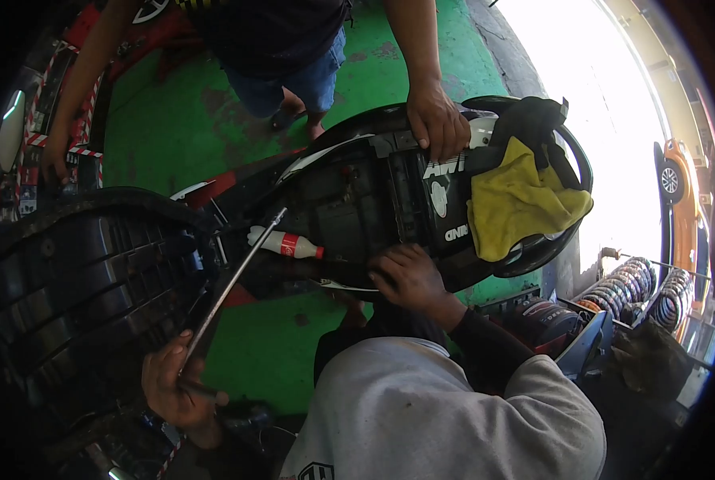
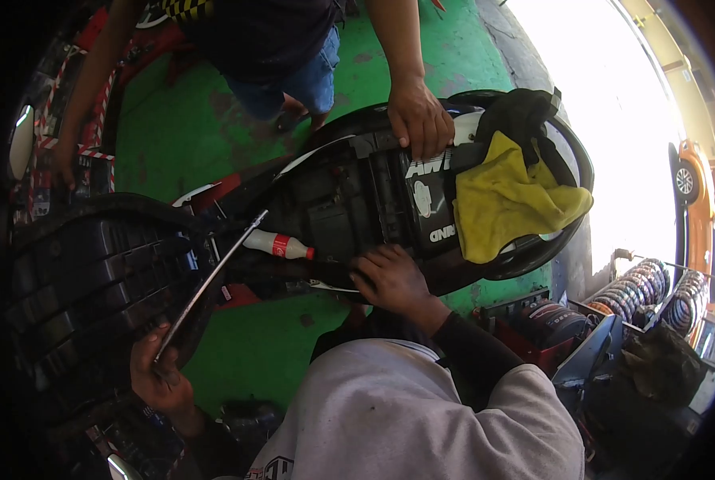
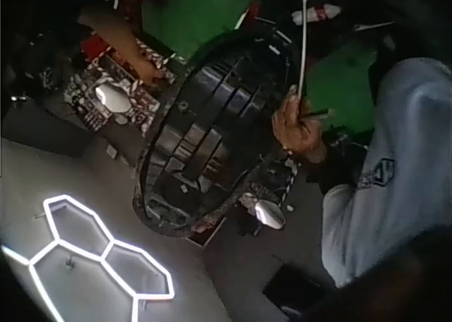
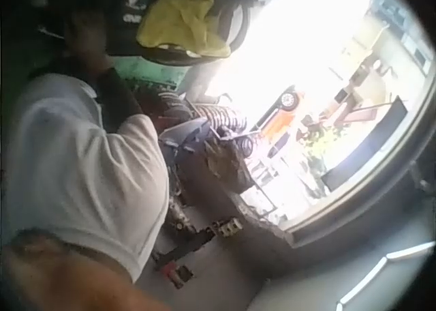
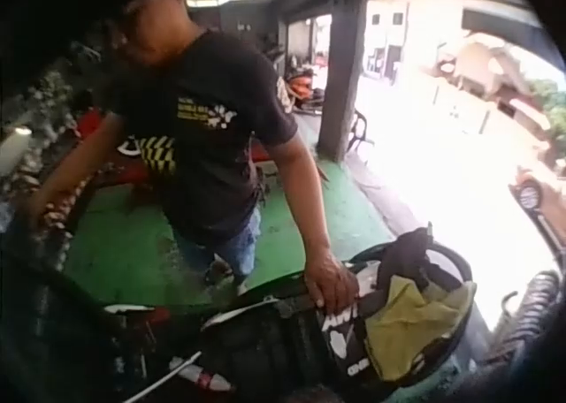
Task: The recorder is using tools to work on the battery or electrical area under the seat of a motorcycle.
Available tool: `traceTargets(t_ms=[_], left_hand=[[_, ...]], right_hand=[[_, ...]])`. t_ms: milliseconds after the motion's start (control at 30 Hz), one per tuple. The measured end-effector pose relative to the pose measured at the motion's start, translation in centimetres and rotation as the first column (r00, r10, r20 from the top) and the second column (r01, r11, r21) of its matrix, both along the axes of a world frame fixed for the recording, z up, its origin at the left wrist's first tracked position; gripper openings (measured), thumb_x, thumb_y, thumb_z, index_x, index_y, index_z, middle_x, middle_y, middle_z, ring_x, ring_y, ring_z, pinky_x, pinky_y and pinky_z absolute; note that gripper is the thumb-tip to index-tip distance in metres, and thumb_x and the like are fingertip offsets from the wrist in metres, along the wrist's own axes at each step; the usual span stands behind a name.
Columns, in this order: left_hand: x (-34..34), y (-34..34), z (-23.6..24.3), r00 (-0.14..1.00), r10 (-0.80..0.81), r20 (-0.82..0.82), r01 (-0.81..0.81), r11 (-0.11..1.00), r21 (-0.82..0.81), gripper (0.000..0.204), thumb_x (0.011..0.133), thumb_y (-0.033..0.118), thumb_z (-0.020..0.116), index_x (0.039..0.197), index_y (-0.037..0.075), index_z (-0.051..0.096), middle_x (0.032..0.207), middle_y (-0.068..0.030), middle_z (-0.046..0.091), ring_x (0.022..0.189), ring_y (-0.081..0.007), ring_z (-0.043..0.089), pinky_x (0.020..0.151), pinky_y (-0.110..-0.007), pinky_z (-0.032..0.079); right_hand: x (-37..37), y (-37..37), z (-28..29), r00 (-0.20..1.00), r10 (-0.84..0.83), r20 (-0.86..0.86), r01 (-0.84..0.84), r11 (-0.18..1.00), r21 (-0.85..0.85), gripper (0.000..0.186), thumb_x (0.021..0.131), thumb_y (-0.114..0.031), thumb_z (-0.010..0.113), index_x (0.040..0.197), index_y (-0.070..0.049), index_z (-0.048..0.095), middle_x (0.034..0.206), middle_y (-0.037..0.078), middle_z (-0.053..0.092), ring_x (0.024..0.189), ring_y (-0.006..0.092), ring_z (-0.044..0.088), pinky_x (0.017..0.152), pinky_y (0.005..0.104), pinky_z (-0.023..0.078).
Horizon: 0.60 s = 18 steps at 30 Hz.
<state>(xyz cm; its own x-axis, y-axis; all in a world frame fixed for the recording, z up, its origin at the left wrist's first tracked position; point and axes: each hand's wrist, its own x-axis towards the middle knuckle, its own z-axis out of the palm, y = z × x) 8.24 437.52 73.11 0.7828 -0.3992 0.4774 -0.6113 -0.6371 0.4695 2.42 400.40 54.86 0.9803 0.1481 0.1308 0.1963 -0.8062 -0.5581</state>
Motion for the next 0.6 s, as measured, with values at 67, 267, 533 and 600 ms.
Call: traceTargets(t_ms=[67,267,533,600], left_hand=[[1.7,-1.5,0.5,0.999,0.004,0.052,-0.009,0.995,0.102,0.022,0.1,0.009,0.066,0.119,-0.003,0.065,0.104,-0.0185,0.073,0.098,-0.0307,0.073,0.077,-0.033,0.061],[6.6,-5.5,-0.5,0.986,0.046,0.16,-0.069,0.987,0.144,0.03,0.095,0.013,0.073,0.124,0.009,0.068,0.099,-0.0063,0.077,0.079,-0.0185,0.071,0.065,-0.032,0.046],[9.9,-6.5,-1.9,0.981,0.121,0.152,-0.144,0.977,0.156,0.029,0.091,0.011,0.074,0.12,0.009,0.071,0.094,-0.0066,0.076,0.075,-0.0182,0.069,0.065,-0.033,0.047],[10.0,-6.0,-2.2,0.98,0.127,0.151,-0.152,0.975,0.162,0.029,0.09,0.01,0.074,0.119,0.008,0.071,0.094,-0.0068,0.076,0.075,-0.0185,0.068,0.065,-0.033,0.047]], right_hand=[[0.3,-0.2,0.7,0.998,-0.004,-0.057,0.005,1.0,0.027,0.019,0.09,-0.023,0.071,0.105,-0.011,0.07,0.1,0.007,0.069,0.099,0.0279,0.066,0.091,0.0415,0.051],[5.8,-2.2,2.5,1.0,0.022,-0.003,-0.021,0.987,0.161,0.02,0.088,-0.017,0.073,0.106,-0.01,0.069,0.1,0.01,0.068,0.099,0.0316,0.066,0.092,0.0435,0.051],[19.9,-4.1,4.2,0.986,0.086,0.14,-0.081,0.996,-0.041,0.029,0.084,-0.02,0.077,0.11,-0.01,0.069,0.114,0.009,0.068,0.113,0.0317,0.063,0.097,0.044,0.05],[23.0,-4.1,3.1,0.983,0.117,0.139,-0.109,0.992,-0.065,0.033,0.083,-0.022,0.078,0.113,-0.01,0.07,0.116,0.008,0.068,0.116,0.0313,0.062,0.098,0.0444,0.05]])
